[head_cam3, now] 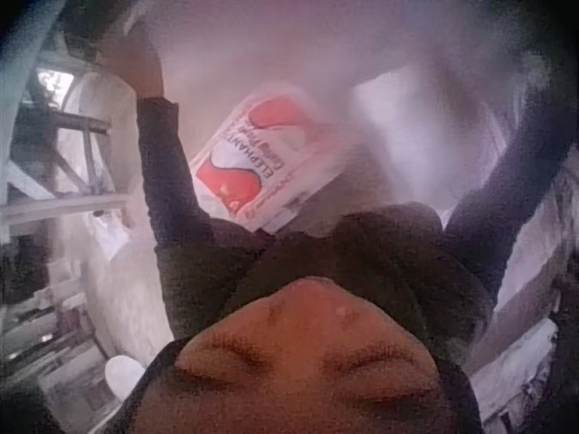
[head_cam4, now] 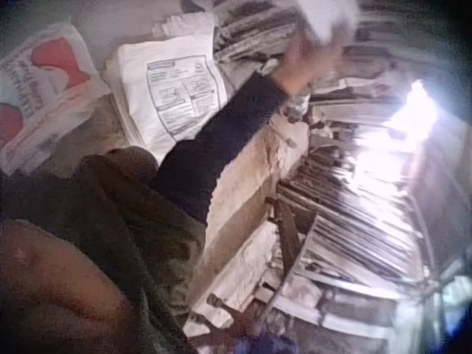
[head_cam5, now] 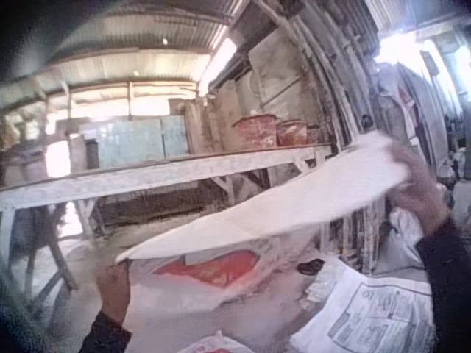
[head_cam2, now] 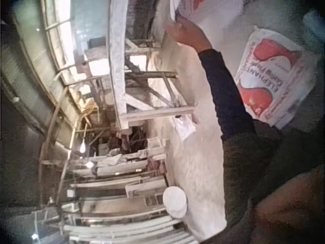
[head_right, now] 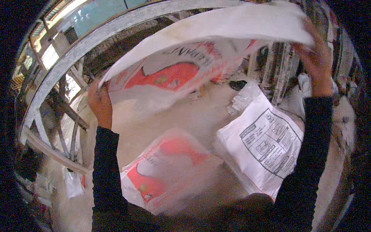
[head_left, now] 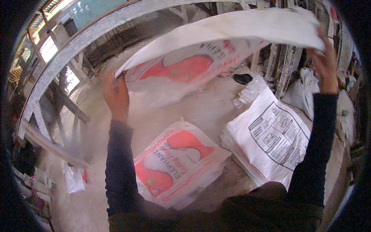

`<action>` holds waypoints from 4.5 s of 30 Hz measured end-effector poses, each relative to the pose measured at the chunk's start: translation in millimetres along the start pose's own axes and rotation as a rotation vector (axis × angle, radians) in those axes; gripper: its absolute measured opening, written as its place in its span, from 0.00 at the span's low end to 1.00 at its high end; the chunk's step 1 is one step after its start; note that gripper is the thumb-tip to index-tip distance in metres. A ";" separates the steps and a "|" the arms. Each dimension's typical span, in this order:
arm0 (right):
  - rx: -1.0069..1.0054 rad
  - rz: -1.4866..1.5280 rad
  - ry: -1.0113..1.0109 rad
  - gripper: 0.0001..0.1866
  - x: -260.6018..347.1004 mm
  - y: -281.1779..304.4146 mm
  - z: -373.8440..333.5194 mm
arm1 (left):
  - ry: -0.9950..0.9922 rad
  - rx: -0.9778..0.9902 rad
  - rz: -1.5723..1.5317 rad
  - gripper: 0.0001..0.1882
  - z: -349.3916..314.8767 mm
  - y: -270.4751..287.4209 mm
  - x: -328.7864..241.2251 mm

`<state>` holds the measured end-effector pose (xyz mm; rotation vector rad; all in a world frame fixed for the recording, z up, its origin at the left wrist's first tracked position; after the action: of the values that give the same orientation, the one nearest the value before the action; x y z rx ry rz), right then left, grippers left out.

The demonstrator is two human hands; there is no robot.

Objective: The person sits on the floor and repeatedly lifts, turns, and stacks large white sacks labeled 'Elephant' into a neat pile. The person then picks up a bundle of dark strips from a bucket and places them on a wooden bench.

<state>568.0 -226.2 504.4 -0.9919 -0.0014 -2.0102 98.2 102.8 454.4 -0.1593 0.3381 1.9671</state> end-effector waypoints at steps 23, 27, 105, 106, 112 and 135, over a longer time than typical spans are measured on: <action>-0.751 -0.866 -1.084 0.21 55.4 308.7 -513.2 | -0.437 1.119 -0.477 0.25 -436.1 -281.9 -228.3; -0.732 -0.824 -0.890 0.33 78.5 276.5 -432.1 | -0.408 1.190 -0.426 0.27 -436.9 -310.3 -214.9; 0.299 -1.961 -1.111 0.49 -107.9 281.9 -543.2 | 0.044 1.467 -0.091 0.39 -478.4 -345.6 -243.6; 0.304 -1.972 -1.100 0.49 -108.1 283.3 -542.8 | 0.059 1.543 -0.097 0.39 -469.0 -341.6 -247.0; 0.401 -1.864 -1.453 0.46 -99.6 274.2 -524.6 | 0.079 1.609 -0.188 0.36 -459.2 -338.2 -240.0; 0.535 -1.838 -0.698 0.46 -427.9 189.5 -218.6 | 0.485 1.483 -0.096 0.39 -577.0 -110.8 -35.7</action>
<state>690.8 -119.6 14.2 -1.3671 -2.4198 -2.5285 189.3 -63.9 -102.8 0.3139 1.9165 1.1318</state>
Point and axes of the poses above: each hand's wrist, its own z-axis towards the middle knuckle, its own y-axis out of the back of the hand, x = y × z, the point moved 9 cm from there along z, towards the middle knuckle, and after that the axes turned 1 degree about -z, right-handed, at the moved point
